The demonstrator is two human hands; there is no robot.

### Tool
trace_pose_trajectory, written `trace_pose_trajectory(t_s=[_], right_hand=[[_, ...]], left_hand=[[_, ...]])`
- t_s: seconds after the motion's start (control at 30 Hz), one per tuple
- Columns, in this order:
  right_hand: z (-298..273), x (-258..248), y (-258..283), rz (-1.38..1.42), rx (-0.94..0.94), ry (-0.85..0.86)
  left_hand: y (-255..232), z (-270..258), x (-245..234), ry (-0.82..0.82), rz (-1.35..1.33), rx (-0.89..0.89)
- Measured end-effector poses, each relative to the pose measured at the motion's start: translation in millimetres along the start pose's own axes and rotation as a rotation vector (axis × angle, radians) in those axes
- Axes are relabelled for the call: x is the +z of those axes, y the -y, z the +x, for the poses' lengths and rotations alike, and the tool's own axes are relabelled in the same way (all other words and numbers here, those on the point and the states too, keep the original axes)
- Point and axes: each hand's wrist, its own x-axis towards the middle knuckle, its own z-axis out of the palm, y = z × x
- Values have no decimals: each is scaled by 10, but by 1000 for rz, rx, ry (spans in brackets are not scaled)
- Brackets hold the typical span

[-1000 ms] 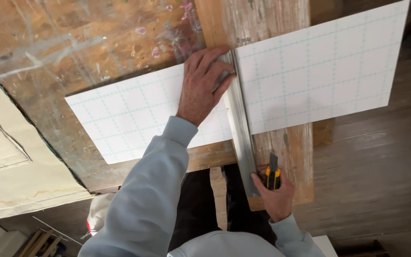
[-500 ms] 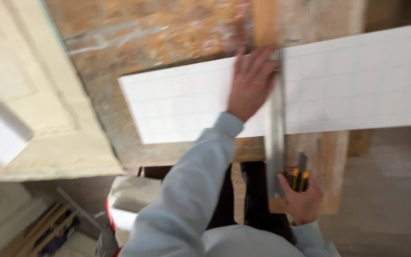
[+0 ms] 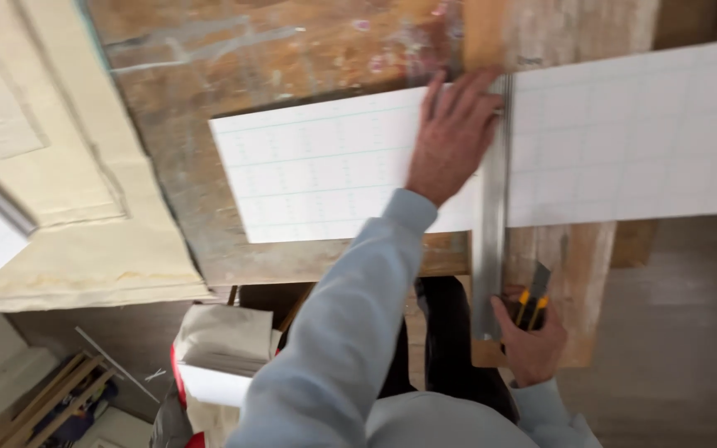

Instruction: Measuring and cutting pieces of white foam board using a straight edge and a utility knife.

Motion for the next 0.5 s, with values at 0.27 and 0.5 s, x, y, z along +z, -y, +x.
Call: trace_pose_trajectory(t_s=[0.27, 0.5], right_hand=[[38, 12, 18, 147, -27, -7], [54, -15, 38, 116, 35, 13]], left_hand=[[58, 25, -189, 73, -85, 79], [91, 5, -161, 100, -80, 88]])
